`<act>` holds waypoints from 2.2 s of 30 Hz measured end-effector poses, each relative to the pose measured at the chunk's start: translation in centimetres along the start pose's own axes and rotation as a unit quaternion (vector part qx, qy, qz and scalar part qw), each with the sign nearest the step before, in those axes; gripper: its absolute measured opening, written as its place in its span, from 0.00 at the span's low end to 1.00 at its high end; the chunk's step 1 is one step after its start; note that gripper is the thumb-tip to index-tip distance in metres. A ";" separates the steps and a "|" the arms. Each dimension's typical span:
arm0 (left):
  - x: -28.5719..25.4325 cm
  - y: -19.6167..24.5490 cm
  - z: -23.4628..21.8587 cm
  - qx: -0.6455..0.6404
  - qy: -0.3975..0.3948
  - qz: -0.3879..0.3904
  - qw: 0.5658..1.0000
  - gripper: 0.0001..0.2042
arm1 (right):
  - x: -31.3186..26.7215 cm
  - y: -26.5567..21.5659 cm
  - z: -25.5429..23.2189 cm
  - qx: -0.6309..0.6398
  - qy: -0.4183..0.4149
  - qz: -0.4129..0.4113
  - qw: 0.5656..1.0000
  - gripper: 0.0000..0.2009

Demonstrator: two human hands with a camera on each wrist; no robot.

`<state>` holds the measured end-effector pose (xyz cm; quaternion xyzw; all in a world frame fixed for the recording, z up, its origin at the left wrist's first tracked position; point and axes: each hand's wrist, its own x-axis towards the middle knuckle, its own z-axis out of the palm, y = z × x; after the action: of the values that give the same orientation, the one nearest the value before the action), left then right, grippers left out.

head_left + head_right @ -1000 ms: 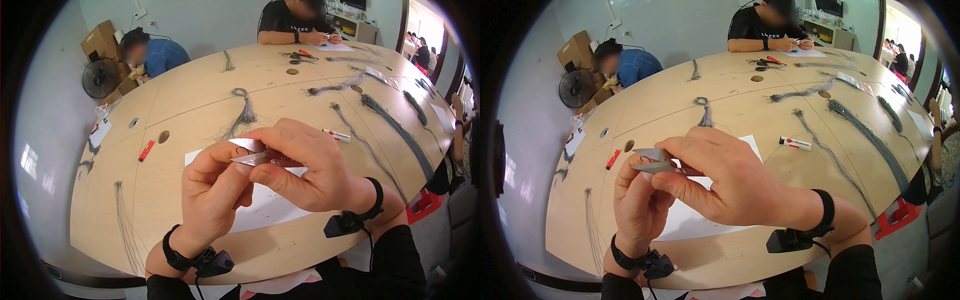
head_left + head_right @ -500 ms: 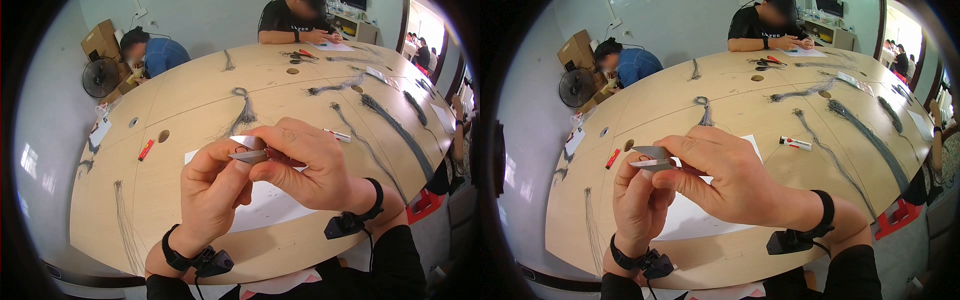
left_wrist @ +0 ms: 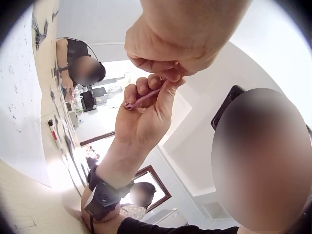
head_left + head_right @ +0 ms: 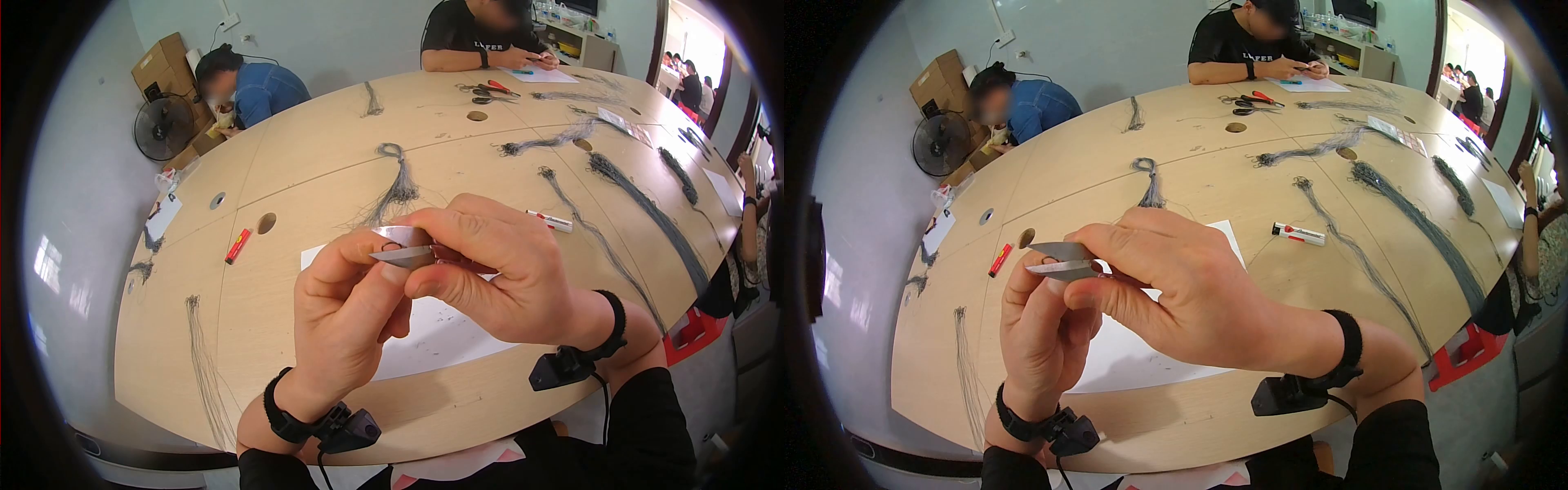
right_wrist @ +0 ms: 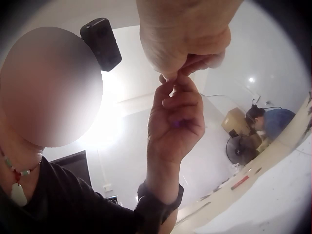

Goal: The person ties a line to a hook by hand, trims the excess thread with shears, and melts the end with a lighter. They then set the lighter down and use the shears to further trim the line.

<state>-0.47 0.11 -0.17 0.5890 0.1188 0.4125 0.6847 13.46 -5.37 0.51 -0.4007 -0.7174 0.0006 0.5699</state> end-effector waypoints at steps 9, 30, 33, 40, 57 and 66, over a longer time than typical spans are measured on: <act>-0.1 -0.2 0.1 -0.040 -0.006 -0.013 0.999 0.08 | 0.0 0.1 0.2 0.012 0.019 -0.011 1.000 0.13; 0.0 -0.3 0.1 -0.057 -0.005 -0.041 0.998 0.09 | 0.0 -0.1 0.1 0.001 0.022 -0.004 1.000 0.12; 0.0 -0.2 0.1 -0.055 -0.008 -0.039 0.998 0.09 | 0.0 -0.2 0.1 0.006 0.025 0.005 1.000 0.12; 0.0 -0.1 0.2 -0.050 -0.009 -0.041 0.998 0.08 | -0.1 -0.3 0.1 0.005 0.026 0.007 1.000 0.12; -0.2 -0.2 0.8 -0.059 0.001 -0.036 0.998 0.04 | -0.2 -0.9 -1.0 0.167 0.022 0.179 0.969 0.12; -0.4 -0.8 0.9 -0.049 -0.007 -0.017 0.999 0.03 | 0.0 -1.0 -1.4 0.066 -0.047 0.126 0.989 0.10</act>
<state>0.19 -0.74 -0.74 0.5557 0.1036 0.4014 0.7206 14.05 -6.70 1.42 -0.4489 -0.6853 0.1389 0.5564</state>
